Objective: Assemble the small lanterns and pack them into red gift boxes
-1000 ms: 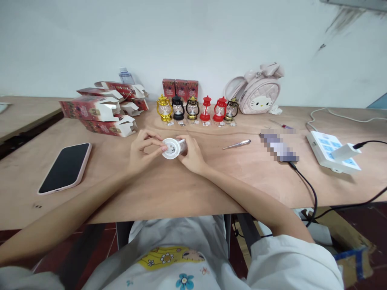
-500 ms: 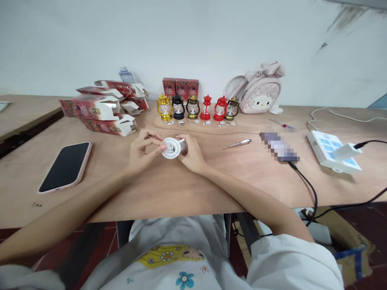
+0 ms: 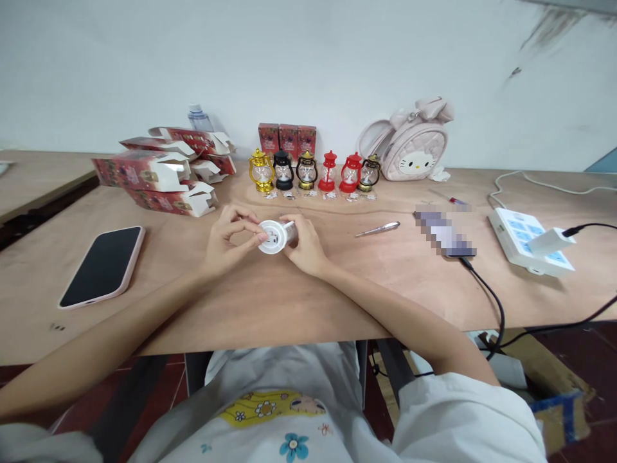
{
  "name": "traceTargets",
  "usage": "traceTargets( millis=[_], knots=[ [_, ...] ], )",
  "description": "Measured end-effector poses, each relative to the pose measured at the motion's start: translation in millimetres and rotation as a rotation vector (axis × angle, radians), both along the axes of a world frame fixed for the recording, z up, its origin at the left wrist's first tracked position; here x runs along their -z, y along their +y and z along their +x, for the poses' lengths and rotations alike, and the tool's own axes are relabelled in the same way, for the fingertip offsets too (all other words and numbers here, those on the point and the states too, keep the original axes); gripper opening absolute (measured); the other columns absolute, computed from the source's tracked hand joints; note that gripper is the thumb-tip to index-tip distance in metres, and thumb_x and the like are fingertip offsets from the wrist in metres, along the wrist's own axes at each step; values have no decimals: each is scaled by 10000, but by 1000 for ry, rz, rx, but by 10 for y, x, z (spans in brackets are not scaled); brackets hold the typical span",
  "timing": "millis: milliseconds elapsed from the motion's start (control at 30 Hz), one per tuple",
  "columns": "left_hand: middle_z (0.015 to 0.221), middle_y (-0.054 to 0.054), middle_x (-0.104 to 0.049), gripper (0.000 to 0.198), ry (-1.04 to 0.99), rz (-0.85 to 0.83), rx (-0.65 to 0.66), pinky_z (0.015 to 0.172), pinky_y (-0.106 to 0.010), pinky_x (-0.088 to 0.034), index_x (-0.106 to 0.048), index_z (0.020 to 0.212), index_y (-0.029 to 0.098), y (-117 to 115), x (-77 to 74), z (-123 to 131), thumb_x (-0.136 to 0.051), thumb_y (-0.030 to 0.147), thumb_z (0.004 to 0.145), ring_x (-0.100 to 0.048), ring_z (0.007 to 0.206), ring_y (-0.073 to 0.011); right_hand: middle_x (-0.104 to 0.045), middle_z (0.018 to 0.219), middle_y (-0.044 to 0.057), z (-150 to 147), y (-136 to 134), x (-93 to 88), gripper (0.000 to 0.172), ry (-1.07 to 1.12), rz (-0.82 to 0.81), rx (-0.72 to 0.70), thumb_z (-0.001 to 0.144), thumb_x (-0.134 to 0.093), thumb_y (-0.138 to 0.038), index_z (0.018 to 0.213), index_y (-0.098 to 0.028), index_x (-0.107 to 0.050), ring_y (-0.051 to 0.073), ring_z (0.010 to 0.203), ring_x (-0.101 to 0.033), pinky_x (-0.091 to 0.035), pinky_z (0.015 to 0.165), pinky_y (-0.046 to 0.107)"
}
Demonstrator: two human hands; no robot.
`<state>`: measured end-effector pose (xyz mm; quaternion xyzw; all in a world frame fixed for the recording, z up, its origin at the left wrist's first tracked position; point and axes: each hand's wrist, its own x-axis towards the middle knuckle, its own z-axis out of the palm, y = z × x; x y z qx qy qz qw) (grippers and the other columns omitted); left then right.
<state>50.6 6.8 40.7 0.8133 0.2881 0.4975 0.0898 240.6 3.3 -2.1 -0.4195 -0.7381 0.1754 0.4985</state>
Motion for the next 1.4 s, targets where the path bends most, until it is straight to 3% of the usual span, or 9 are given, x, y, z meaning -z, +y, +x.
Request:
traceTargets(
  millis=[200, 400, 533, 667, 833, 1033, 1400],
  knots=[
    [883, -23, -649, 226, -21, -45, 9, 826, -347, -466, -663, 801, 211, -13, 1, 11, -677, 435, 828, -582, 844, -162, -642, 1129, 37, 4, 0, 2, 424, -15, 7, 2, 708, -686, -214, 1092, -270, -513, 237, 1033, -581, -481, 899, 415],
    [1024, -38, -716, 274, -46, -155, 64, 759, -303, -481, -660, 1037, 216, -25, -4, 20, -684, 392, 828, -622, 873, -160, -647, 1116, 42, 4, -7, -8, 424, -16, 5, 12, 689, -676, -188, 1075, -258, -516, 241, 1011, -579, -481, 880, 411],
    [1062, -46, -721, 252, 2, -301, 163, 746, -304, -479, -686, 1032, 218, -16, 5, 21, -684, 361, 825, -638, 910, -176, -649, 1097, 49, 7, -17, -21, 427, -55, 25, 44, 659, -655, -136, 1053, -245, -531, 249, 996, -570, -477, 858, 409],
    [1015, -56, -723, 256, -41, -362, 182, 712, -291, -483, -689, 1010, 200, -32, 48, 52, -705, 345, 800, -645, 885, -176, -647, 1069, 50, 4, -38, -41, 401, -104, 51, 64, 664, -631, -124, 1032, -248, -533, 260, 991, -560, -467, 851, 418],
    [945, -59, -714, 246, -47, -327, 162, 658, -277, -471, -690, 951, 187, -66, 98, 101, -716, 363, 781, -632, 824, -164, -644, 1037, 62, -6, -52, -46, 341, -132, 73, 71, 697, -689, -234, 997, -246, -527, 278, 983, -549, -462, 840, 433],
    [929, -54, -701, 240, 1, -248, 150, 674, -270, -479, -684, 985, 191, -59, 93, 94, -687, 356, 811, -623, 813, -154, -644, 1029, 66, -7, -65, -50, 304, -135, 87, 100, 715, -663, -225, 987, -245, -529, 285, 979, -538, -454, 847, 442],
    [959, -68, -662, 284, 259, 169, 92, 754, -274, -527, -646, 1079, 190, -9, 137, 11, -638, 375, 864, -645, 850, -157, -647, 1021, 67, -17, -94, -76, 293, -169, 126, 111, 715, -625, -175, 993, -246, -563, 293, 991, -517, -447, 862, 449]
  ],
)
